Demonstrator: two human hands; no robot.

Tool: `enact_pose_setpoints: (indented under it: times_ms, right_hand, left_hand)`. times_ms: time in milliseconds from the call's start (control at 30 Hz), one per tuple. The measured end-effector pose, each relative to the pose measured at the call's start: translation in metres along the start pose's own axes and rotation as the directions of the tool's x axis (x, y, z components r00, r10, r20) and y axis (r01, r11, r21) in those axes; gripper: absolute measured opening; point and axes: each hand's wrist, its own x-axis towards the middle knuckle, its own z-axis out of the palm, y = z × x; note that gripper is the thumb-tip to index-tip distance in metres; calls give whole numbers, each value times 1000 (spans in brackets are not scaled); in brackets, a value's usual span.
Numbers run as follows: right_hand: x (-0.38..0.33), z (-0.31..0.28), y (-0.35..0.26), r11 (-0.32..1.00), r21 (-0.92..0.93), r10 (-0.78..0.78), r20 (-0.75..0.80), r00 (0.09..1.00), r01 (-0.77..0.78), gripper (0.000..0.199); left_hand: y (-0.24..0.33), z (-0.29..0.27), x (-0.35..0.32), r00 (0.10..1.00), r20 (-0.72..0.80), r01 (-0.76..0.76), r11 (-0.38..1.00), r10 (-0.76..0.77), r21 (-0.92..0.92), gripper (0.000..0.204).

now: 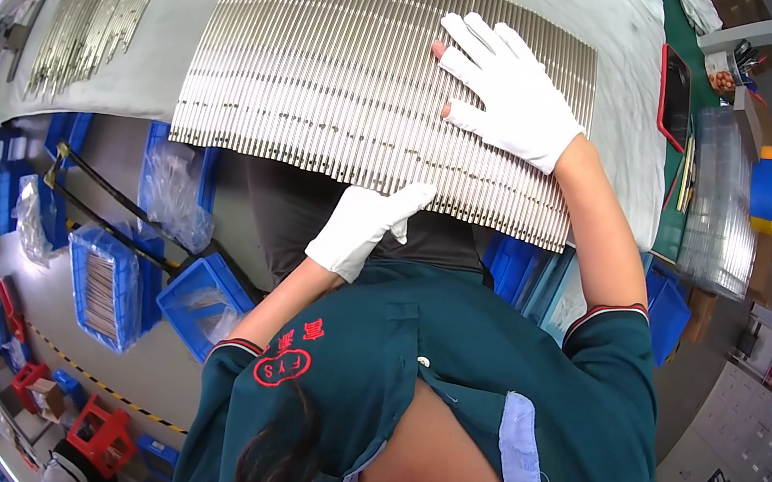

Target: Arranging and aligning thin metal rods into neat rows on a workbench within a factory setting.

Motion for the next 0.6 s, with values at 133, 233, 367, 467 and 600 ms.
enact_pose_setpoints:
  times_ms: [133,233,367,467,600]
  right_hand:
    - [-1,2,1,1000,2,-17,-50,999,18,63]
    - [1,-3,-1,1000,21,18,64,998,-20,66]
    - [1,-4,-2,999,25,25,69,997,-27,66]
    - [1,-3,-1,999,34,23,65,998,-25,66]
    - [1,-4,-1,1000,19,10,26,1000,-10,64]
  left_hand:
    - [12,9,-4,1000,6,18,999,-17,-36,18]
    - [12,9,-4,1000,21,1,998,0,-63,15]
    - [14,9,-4,999,23,29,999,-28,-46,16]
    - [5,4,2,1000,-23,-11,999,13,52,16]
    - [2,-4,1,1000,-3,-7,999,7,-45,27]
